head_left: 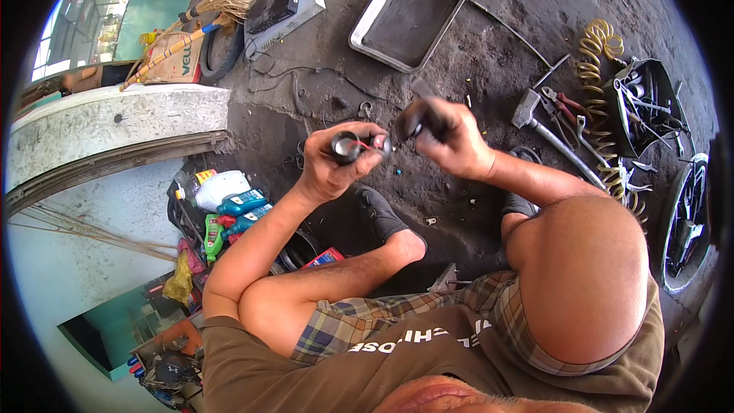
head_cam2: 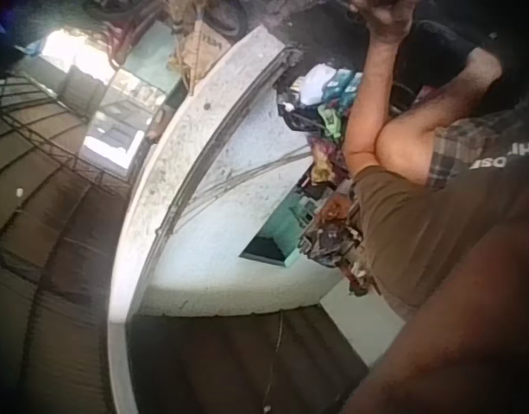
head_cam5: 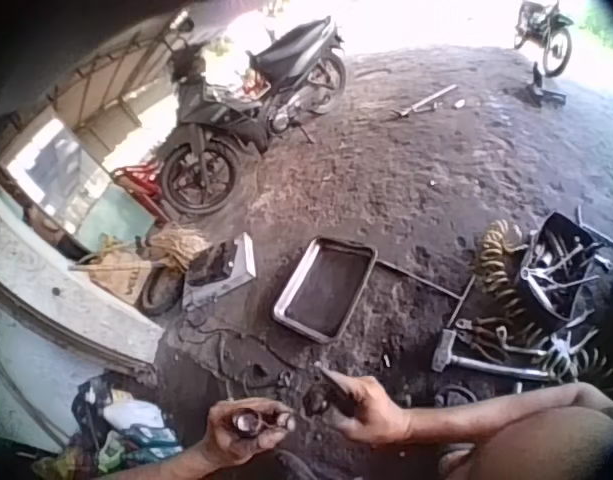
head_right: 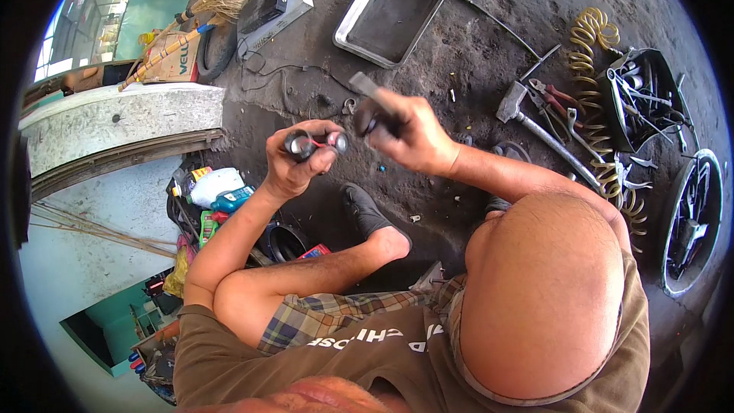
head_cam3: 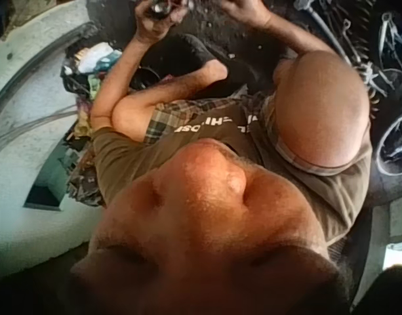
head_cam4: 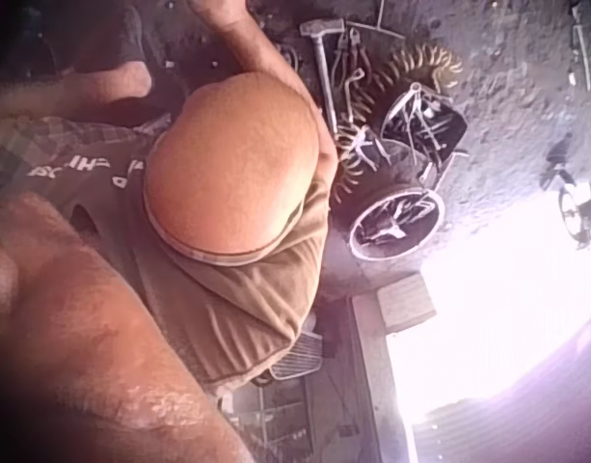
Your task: The person sits on the floor and uses a knife to scrape the inside of a black cylindrical object. They then use pliers to pull and adjust wires inside the cylinder. The person continues to manipulate the wires and the cylinder throughout the clip.
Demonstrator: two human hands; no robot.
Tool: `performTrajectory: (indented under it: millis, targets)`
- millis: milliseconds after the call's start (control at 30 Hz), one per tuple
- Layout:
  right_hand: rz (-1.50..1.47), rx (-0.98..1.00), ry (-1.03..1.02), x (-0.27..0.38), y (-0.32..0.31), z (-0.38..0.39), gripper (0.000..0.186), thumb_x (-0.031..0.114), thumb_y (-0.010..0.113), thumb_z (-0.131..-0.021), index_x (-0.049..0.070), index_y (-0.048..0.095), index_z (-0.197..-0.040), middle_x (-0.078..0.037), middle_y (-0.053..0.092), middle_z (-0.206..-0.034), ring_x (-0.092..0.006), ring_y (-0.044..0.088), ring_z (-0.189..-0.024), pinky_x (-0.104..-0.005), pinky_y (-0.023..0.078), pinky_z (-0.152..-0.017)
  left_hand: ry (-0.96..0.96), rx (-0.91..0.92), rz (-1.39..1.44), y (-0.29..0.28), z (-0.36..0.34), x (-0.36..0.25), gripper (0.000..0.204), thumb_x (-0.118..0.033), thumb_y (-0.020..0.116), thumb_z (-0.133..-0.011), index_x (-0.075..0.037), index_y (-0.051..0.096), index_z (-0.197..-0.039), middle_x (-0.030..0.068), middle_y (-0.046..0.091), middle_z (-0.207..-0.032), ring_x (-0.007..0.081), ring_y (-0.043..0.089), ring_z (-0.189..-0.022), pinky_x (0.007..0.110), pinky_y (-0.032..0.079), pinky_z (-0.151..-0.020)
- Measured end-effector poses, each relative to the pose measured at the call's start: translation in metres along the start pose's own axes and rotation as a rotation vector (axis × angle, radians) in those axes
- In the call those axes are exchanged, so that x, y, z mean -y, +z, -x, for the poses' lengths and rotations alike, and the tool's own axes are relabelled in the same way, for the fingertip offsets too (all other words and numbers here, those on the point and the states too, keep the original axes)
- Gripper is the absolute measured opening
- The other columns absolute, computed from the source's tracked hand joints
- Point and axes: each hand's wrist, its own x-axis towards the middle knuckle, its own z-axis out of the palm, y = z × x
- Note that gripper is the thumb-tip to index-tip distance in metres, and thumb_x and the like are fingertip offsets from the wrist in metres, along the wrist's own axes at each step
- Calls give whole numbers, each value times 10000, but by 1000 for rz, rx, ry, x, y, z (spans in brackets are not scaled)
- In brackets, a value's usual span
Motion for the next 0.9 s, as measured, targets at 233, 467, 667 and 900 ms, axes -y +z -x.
performTrajectory:
  millis: [233,467,667,900]
  targets:
    - [-404,11,500,20,-3,-2,305,0,562,-935,20,634,-1231,9,624,-807,-44,521,-629,-244,427,-547,-326,-22,488,1,10,6,383,-138,831,-933,30,729,-1260,44,747,-998,92,655,-724,240,522,-609]
    - [-585,33,599,14,-4,2,255,44,579,-1008,20,627,-1258,-3,633,-799,-54,495,-533,-247,375,-463,-380,-61,794,3,8,12,465,-172,773,-982,50,632,-1366,142,743,-1133,87,609,-728,231,502,-575]
    - [-514,25,582,17,-4,-1,248,86,611,-1034,-1,625,-1267,-64,709,-920,-95,596,-590,-270,506,-499,-358,-58,780,3,8,15,450,-162,762,-983,39,632,-1363,188,742,-1216,98,622,-747,241,515,-601]
    - [-486,77,602,17,-5,0,315,169,655,-1048,-18,631,-1300,-73,717,-971,-132,695,-777,-288,596,-600,-335,-121,719,4,9,19,422,-44,867,-870,14,691,-1249,121,752,-1128,107,651,-757,246,508,-596]
